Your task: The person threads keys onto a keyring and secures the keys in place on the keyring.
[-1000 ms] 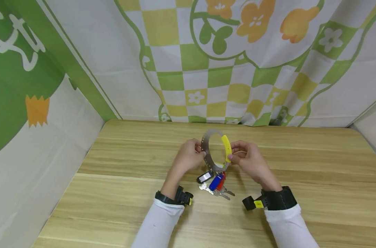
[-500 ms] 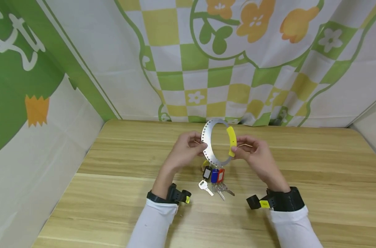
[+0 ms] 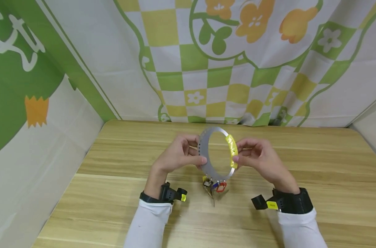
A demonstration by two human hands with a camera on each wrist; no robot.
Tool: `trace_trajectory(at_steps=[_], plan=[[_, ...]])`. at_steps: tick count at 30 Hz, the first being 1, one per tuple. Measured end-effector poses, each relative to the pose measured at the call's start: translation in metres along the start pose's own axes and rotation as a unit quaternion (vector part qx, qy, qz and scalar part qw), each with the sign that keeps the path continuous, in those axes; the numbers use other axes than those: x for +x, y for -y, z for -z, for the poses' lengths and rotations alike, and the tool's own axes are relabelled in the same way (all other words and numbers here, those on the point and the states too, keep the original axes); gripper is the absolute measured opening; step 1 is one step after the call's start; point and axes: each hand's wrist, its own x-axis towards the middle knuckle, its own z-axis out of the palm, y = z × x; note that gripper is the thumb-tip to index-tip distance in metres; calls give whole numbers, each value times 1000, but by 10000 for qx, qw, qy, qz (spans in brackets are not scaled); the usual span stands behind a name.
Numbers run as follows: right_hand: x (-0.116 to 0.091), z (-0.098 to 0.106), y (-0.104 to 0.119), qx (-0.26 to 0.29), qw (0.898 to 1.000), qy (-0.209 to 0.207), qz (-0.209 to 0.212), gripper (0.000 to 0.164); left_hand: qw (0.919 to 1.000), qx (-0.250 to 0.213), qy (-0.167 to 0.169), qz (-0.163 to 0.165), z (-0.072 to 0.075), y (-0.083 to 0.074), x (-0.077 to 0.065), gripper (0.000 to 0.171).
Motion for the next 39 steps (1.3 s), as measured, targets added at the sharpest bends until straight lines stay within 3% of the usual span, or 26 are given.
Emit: trace_trajectory(at_steps=[3,6,13,20,26,30,34,39], plan=[[-1,1,2,-152,9994,256,-153,20,9987,-3,472,212,-1,-2,-1,28],[-2,1,3,-374,9972,347,-555,20,9960,-19,721,530,-3,-1,-1,31],[2,4,-1,-604,9893,459,-1248,22,9920,103,559,1127,-5,4,1,29],[2,8,-4,-700,9882,461,-1285,22,9891,358,446,1356,-6,5,4,32],[2,8,-6,-1024,9846,119,-1413,24,9865,719,-212,1457,-6,7,6,20],[4,5,-9,-1460,9804,-281,-1290,22,9796,800,-738,1687,-7,10,8,13],[7,-2,-15,-1680,9757,-756,-1188,27,9688,812,-1281,1960,-9,14,12,19],[10,-7,-23,-1716,9683,-1114,-1430,38,9560,729,-1857,2151,-13,22,17,31]])
